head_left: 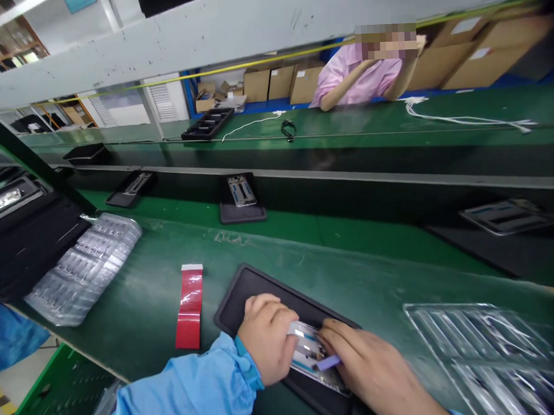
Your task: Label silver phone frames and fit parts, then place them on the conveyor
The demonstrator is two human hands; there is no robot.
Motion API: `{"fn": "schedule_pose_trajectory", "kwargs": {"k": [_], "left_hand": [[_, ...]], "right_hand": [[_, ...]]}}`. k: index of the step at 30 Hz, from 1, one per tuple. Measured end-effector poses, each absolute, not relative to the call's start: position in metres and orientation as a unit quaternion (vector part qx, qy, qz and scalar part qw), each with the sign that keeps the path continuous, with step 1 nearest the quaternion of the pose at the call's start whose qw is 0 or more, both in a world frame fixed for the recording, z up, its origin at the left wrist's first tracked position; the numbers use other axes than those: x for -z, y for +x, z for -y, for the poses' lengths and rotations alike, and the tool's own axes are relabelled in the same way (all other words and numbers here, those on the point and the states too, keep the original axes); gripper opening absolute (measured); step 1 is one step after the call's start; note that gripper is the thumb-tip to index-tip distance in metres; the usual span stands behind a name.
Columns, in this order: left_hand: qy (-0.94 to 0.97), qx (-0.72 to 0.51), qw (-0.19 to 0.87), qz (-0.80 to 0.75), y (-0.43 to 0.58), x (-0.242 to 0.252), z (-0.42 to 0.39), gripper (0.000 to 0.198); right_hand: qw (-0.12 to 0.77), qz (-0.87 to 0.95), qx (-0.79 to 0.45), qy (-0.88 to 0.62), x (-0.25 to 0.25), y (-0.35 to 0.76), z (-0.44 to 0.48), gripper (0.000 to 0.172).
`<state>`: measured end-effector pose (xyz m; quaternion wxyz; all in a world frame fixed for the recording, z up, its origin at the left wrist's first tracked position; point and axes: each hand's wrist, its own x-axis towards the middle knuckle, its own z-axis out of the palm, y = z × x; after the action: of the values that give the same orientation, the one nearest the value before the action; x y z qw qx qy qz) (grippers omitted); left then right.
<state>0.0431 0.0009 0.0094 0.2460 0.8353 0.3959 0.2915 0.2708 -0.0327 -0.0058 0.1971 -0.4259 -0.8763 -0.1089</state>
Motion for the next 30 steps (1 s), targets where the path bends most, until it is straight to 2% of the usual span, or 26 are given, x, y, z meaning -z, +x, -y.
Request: {"fn": "schedule_pose_trajectory", "kwargs": {"k": [11, 30], "left_hand": [[0.84, -0.203, 0.258, -0.431, 0.038, -0.002, -0.008, 0.054], [0.83, -0.196, 0.284, -0.438, 0.038, -0.005, -0.008, 0.058]], "right_hand": [[0.174, 0.881, 0.05, -0.438, 0.007, 0.248, 0.022, 0.036], [0.174, 0.868, 0.014, -0.464, 0.012, 0.24, 0.02, 0.029]]}}
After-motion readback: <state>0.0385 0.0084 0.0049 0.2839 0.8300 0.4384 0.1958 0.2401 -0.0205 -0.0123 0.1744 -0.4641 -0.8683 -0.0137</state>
